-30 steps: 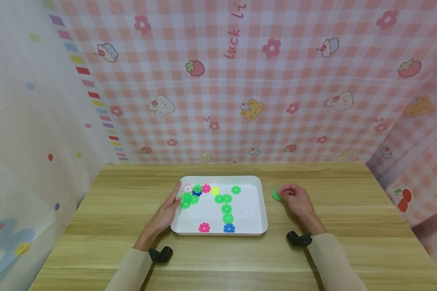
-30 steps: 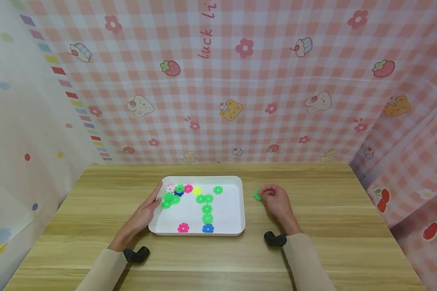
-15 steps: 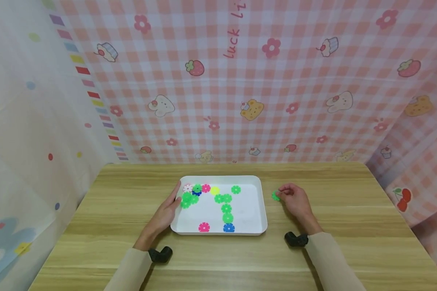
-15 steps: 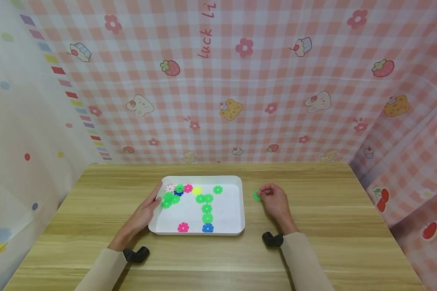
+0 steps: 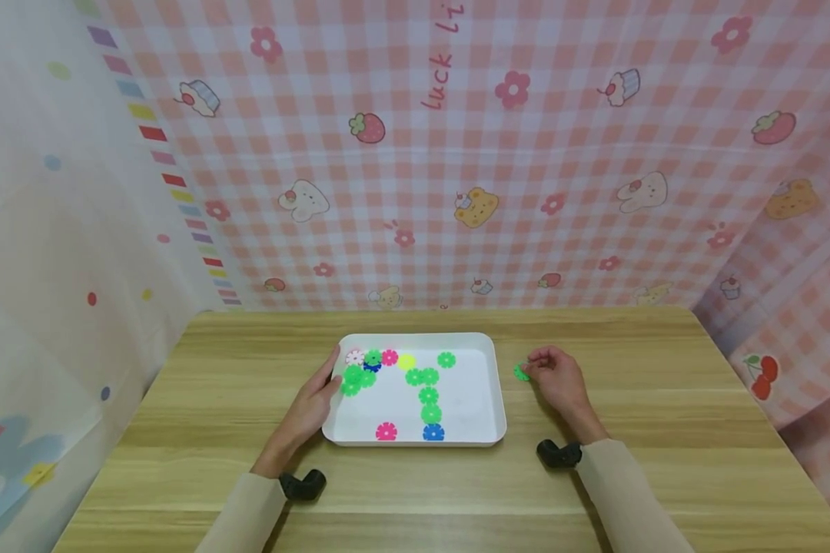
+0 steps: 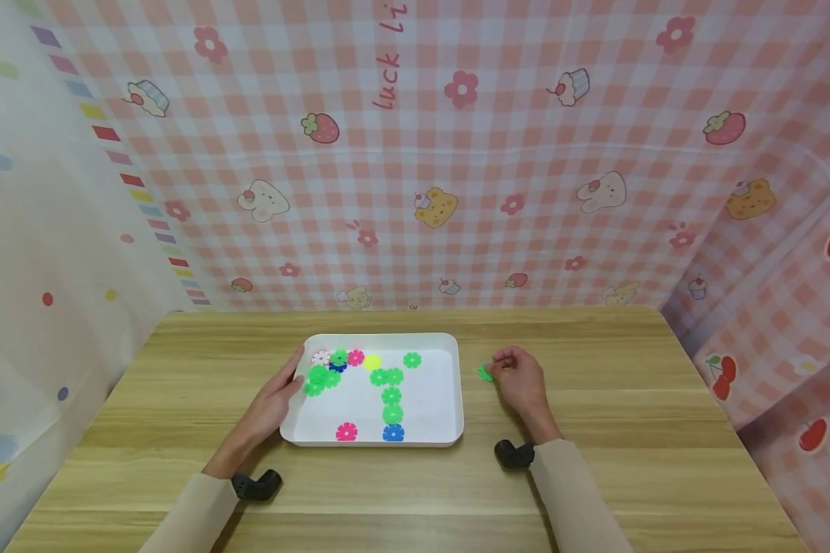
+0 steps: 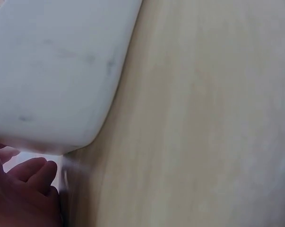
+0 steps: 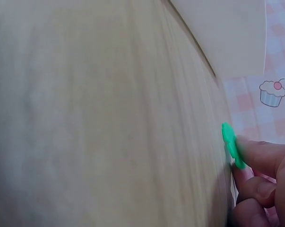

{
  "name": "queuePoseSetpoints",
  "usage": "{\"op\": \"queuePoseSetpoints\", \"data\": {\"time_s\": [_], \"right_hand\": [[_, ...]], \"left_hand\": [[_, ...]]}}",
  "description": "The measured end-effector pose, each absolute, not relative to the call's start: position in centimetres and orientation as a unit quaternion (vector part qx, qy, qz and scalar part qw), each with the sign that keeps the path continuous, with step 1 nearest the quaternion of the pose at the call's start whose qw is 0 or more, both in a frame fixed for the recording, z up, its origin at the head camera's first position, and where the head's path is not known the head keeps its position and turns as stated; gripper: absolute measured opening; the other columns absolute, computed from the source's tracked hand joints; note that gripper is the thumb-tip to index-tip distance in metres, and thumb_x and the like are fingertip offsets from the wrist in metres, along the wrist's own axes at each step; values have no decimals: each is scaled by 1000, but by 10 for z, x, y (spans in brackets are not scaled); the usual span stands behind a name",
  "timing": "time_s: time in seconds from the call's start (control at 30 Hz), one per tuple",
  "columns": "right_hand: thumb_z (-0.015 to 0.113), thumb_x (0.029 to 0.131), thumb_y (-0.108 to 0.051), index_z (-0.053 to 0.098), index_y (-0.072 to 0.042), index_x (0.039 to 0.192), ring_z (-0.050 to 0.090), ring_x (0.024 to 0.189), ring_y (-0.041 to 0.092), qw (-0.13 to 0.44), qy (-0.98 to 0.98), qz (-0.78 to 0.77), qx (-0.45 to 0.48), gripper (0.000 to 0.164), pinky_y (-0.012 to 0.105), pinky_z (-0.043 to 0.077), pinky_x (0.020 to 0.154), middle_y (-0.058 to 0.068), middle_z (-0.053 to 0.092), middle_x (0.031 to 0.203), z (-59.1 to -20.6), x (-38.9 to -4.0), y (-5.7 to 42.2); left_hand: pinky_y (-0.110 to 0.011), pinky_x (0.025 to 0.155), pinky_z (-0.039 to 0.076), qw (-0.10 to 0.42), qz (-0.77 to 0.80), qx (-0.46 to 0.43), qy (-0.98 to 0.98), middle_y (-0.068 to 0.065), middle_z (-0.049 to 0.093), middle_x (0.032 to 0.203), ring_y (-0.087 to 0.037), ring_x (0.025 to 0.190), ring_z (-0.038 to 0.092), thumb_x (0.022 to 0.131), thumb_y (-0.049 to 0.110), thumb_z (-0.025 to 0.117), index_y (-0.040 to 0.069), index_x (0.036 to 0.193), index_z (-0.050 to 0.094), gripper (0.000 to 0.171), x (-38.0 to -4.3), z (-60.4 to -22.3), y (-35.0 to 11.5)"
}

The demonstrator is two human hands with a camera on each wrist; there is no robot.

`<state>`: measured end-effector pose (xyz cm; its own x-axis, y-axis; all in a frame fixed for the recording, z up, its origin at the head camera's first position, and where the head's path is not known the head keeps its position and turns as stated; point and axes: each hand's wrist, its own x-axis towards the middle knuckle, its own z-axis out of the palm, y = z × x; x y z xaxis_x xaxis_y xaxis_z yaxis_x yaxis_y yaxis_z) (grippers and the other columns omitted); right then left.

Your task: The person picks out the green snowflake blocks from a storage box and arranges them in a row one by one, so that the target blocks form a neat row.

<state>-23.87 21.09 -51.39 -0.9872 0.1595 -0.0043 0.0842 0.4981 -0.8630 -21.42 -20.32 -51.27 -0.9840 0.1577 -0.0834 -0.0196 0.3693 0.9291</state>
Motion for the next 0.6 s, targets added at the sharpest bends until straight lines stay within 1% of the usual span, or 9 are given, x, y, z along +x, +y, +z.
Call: {"op": "queuePoseSetpoints", "data": {"time_s": [0.17,0.37,0.6], "right_hand": [[70,90,-10,63,2,102,56,80,13,44,-866,493,-70,18,24,44,73,11,66,91,-516,-239,210],[72,89,-9,63,2,101,56,78,11,53,-866,493,-69,19,19,45,69,12,67,92,-517,-238,209],[70,91,-10,63,2,105,58,86,17,32,-864,498,-66,19,25,46,76,13,67,96,-513,-236,211]], "left_hand": [[-44,125,3,75,566,49,819,2,9,167,-20,153,3,108,15,30,17,160,14,55,-213,-513,-204],[-45,124,2,77,578,54,810,1,8,167,-21,153,1,108,14,30,16,160,13,55,-214,-514,-204],[-44,125,1,84,586,52,804,4,7,167,-18,153,-1,108,15,29,18,160,12,55,-215,-515,-204]]}}
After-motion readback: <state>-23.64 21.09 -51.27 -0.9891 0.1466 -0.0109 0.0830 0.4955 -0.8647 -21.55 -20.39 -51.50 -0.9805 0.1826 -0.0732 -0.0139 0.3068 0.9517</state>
